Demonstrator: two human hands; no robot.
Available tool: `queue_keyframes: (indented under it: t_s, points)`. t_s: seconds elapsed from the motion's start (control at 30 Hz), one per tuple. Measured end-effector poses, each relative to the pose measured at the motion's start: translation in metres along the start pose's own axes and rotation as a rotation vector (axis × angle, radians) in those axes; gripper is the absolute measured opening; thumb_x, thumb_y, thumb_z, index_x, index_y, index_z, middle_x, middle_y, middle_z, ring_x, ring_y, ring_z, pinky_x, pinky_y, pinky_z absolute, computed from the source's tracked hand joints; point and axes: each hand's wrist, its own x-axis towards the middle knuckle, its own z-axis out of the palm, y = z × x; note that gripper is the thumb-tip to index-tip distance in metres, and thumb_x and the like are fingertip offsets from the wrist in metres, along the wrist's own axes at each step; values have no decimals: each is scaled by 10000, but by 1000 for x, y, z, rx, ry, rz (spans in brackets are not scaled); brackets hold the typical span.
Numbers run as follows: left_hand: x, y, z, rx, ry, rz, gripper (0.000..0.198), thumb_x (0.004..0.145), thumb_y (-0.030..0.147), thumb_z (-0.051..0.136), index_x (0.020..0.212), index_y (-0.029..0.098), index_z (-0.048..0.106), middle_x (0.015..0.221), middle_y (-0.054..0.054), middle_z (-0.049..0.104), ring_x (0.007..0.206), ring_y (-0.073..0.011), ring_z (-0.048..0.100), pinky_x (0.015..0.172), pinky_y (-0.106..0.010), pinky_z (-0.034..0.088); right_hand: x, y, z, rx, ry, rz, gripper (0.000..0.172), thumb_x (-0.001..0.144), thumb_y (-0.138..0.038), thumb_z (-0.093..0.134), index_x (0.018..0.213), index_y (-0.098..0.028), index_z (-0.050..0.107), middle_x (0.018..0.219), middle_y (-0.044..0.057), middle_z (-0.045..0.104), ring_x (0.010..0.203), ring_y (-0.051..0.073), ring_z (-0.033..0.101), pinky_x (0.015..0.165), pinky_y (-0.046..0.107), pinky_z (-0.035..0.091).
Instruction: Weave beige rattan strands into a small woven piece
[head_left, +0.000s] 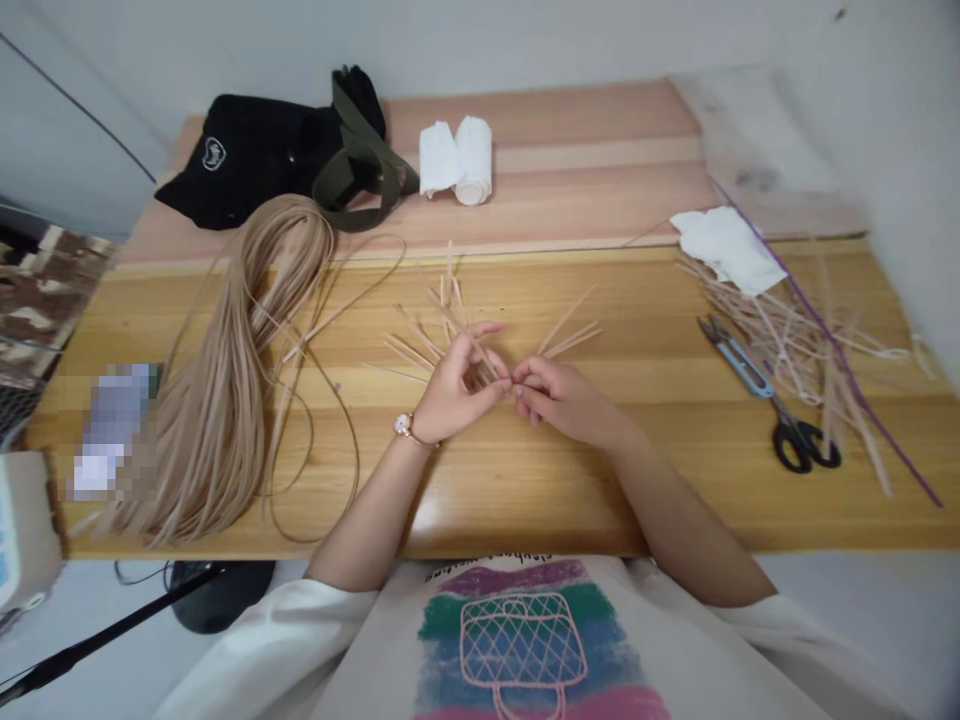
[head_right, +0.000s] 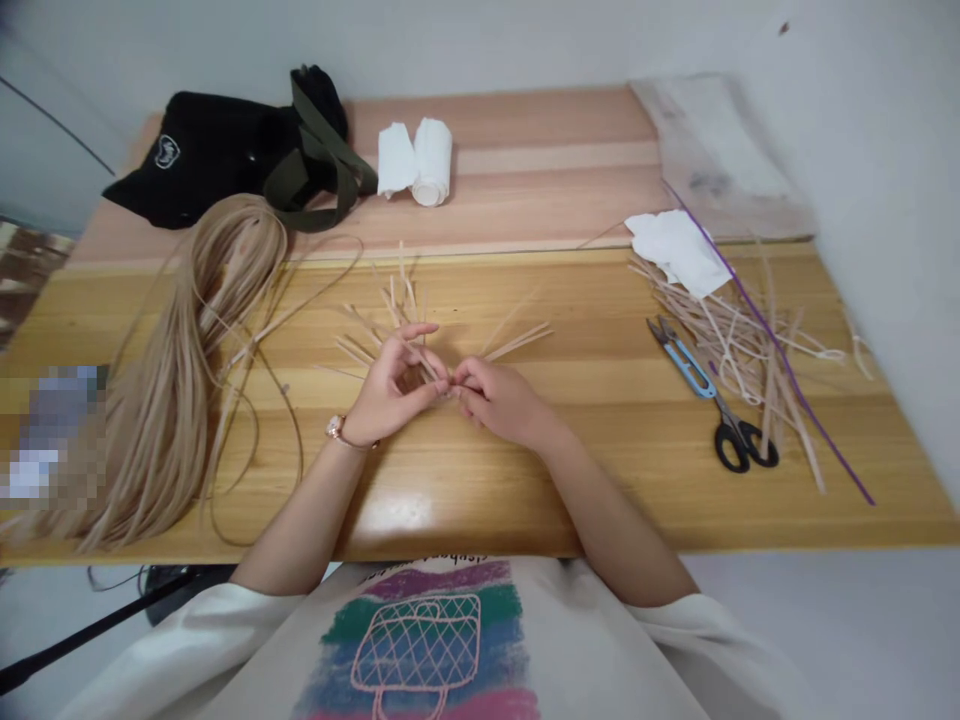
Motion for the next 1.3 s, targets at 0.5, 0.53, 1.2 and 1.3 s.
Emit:
queue_keyframes:
  t_s: [0.5, 0.53, 1.2, 1.3]
  points:
    - [3, 5, -7, 84, -97, 38, 688, 764, 169, 615, 1343, 180, 244, 764, -1, 591, 706, -108, 562, 720, -258, 436, -3, -2, -8, -25, 208, -22, 117, 779, -269, 542, 724, -167, 559, 514, -44, 513, 473, 90, 451, 482, 221, 328]
    - [3, 6, -8, 77, -96, 33, 693, 762, 175, 618, 1345, 178, 243, 758, -1, 594, 702, -110, 564, 720, -260, 437, -2, -2, -8, -9, 210, -13, 126, 779, -278, 544, 720, -167, 556, 511, -44, 514, 469, 91, 453, 477, 221, 331]
    - [0, 37, -2, 1121, 257, 485, 114, 820, 189, 502, 886, 159, 589, 854, -56, 616, 856, -190, 514, 847, -370, 362, 2, 0, -14, -688, 392, -423, 218, 886, -233, 457, 887, -166, 665, 782, 65, 672, 699, 167, 587, 636, 276, 425]
    - [4, 42, 4, 1183, 1, 325, 190, 850, 256, 481, 761, 159, 619, 772, -53, 623, 817, -195, 508, 853, -385, 340, 0, -9, -15, -709, 366, -382, 211, 885, -212, 454, 905, -163, 658, 829, 72, 677, 771, 183, 602, 672, 287, 432]
